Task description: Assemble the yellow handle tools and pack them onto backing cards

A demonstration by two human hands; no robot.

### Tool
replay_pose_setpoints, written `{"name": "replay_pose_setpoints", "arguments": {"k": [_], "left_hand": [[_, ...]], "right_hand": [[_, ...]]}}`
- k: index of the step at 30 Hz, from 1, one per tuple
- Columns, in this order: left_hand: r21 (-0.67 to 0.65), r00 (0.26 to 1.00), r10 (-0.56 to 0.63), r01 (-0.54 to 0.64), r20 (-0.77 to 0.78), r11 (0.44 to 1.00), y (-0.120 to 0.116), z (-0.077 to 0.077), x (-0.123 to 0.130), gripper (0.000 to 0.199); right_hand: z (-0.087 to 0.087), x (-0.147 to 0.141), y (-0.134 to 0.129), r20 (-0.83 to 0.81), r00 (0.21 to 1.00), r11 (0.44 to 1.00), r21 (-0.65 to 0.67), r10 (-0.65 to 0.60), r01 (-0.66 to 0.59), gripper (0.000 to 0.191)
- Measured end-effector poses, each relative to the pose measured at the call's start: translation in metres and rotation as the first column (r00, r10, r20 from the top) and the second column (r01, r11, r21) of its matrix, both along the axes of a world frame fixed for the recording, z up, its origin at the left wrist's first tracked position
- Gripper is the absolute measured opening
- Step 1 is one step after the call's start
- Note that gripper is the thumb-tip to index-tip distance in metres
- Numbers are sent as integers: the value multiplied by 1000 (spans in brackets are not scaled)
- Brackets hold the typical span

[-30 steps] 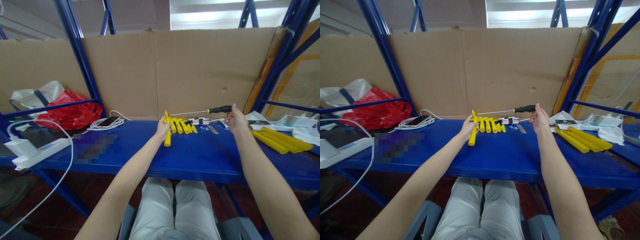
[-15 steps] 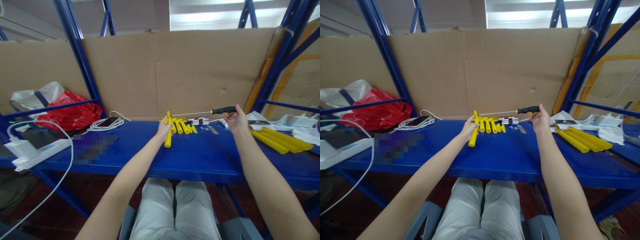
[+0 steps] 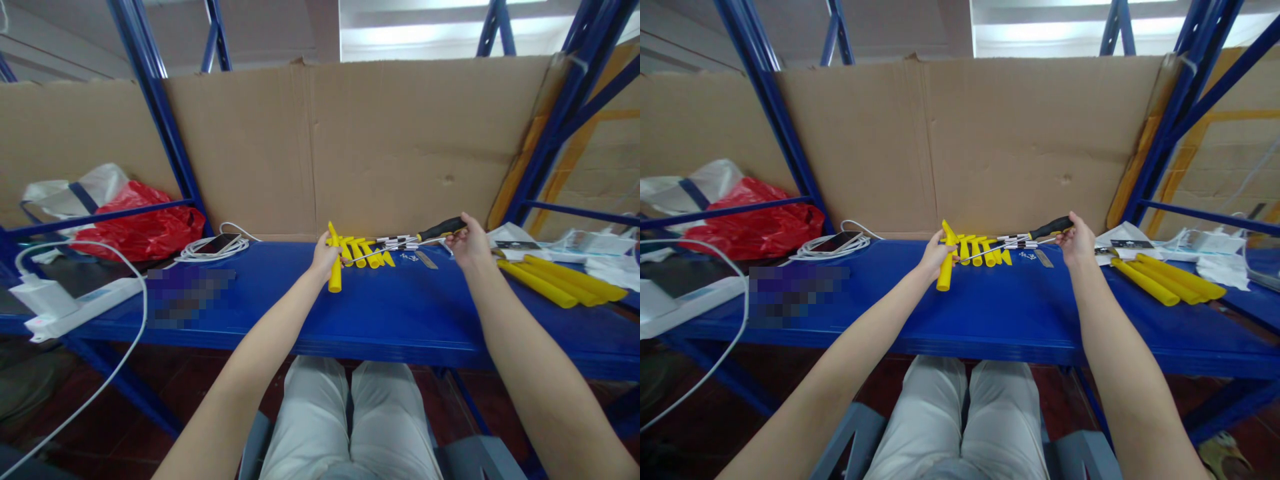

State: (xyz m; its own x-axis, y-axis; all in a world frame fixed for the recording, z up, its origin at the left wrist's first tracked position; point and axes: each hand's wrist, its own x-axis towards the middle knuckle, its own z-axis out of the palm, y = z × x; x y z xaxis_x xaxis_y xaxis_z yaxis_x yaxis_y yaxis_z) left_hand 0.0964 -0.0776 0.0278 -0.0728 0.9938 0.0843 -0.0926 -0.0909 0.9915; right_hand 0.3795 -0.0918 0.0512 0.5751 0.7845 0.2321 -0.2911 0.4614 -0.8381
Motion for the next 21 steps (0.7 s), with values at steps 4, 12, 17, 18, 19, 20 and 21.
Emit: {"name": "replay_pose_setpoints", "arguments": {"k": [4,12,17,18,19,20,21], "left_hand": [[-6,1000,-3,3,-3,1000,0,0,1,70],[14,999,-1,2,-36,1000,1,-3,1,69],[10,997,5,-4,-81,1000,1,-3,2,70],[12,996,5,-4,-87,1000,1,-3,3,70],[14,996,3,-2,-91,1000,2,-3,3,70],[15,996,-1,2,-92,1000,2,-3,3,70],[16,996,-4,5,-92,1000,1,-3,3,70]], "right_hand": [[0,-10,-1,-61,998,1000,-10,14,-15,38],[1,-21,-8,24,995,995,-26,94,-93,32],[1,-23,-13,131,986,978,-195,103,-76,25],[0,-22,-13,164,980,966,-248,113,-70,22],[-1,-22,-13,202,971,951,-301,129,-64,19],[-3,-22,-12,242,958,933,-355,154,-60,16],[-6,-22,-11,282,942,916,-398,184,-59,14]]}}
